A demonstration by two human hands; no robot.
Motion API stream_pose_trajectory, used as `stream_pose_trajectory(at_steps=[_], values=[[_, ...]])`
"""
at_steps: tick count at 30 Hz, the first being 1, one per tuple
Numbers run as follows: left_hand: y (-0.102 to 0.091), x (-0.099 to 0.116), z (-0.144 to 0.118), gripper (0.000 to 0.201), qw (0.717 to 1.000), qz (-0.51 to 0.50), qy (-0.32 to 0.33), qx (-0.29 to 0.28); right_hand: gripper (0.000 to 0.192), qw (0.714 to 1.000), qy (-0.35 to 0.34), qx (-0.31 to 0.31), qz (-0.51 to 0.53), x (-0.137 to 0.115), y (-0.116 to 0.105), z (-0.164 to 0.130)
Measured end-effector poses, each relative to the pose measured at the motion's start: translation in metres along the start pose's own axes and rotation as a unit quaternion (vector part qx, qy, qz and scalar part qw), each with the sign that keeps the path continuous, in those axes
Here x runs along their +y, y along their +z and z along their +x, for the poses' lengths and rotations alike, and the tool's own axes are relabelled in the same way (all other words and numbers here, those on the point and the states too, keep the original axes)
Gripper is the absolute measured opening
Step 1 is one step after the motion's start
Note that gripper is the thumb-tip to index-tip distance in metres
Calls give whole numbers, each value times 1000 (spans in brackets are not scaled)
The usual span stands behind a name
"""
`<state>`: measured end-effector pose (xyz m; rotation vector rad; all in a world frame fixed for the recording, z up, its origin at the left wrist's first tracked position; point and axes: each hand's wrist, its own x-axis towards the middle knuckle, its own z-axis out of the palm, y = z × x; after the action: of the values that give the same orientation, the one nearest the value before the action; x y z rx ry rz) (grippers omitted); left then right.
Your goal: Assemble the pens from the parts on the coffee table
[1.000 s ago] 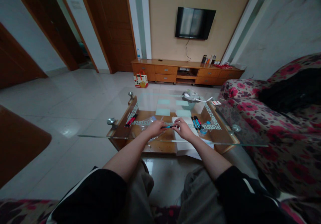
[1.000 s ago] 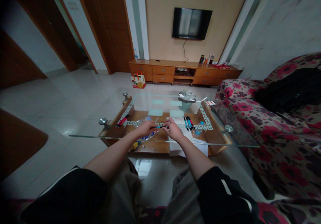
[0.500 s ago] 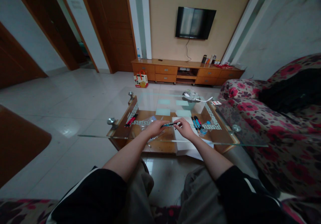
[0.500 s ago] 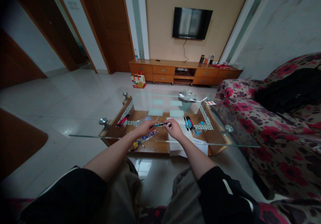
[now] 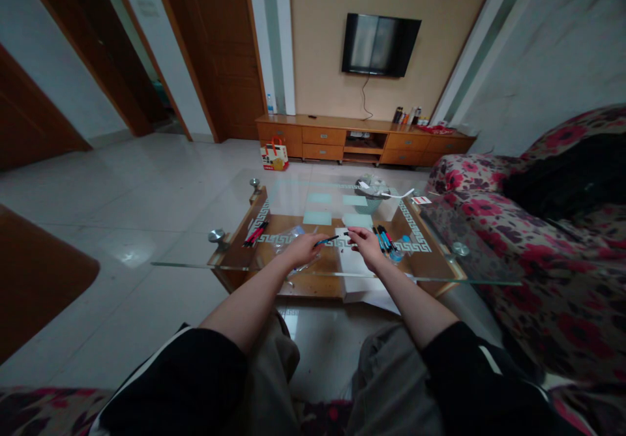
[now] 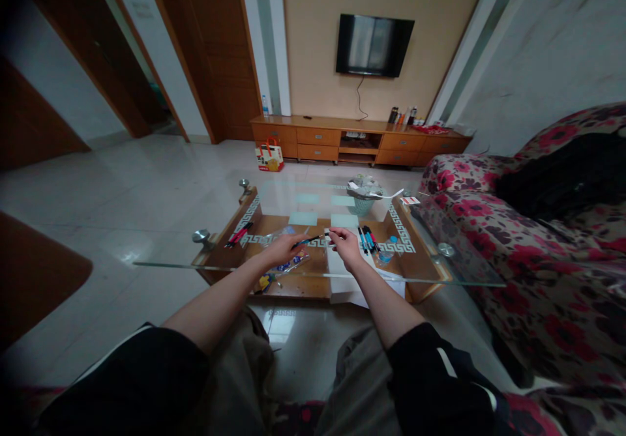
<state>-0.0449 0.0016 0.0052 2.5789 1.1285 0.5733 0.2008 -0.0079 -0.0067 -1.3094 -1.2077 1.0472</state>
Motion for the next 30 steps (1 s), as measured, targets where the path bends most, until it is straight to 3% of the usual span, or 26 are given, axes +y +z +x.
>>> stream_pose_trajectory(at_steps=[3, 6, 11, 19, 30], values=[[0, 1, 0, 37, 1000, -1, -5, 0, 29, 991, -71, 25, -111, 6, -7, 4], [0, 1, 0, 36, 1000, 0, -9, 0, 27, 962, -145, 10, -231, 10, -14, 5], [-1, 3, -1, 36, 1000, 8, -13, 0, 32, 926, -174, -36, -333, 10, -16, 0], [-3, 4, 0, 36, 1000, 3, -17, 2, 38, 897, -165, -105, -396, 15, -14, -1], [-3, 4, -1, 37, 1000, 0, -13, 1, 34, 892, -179, -133, -393, 16, -12, -3]])
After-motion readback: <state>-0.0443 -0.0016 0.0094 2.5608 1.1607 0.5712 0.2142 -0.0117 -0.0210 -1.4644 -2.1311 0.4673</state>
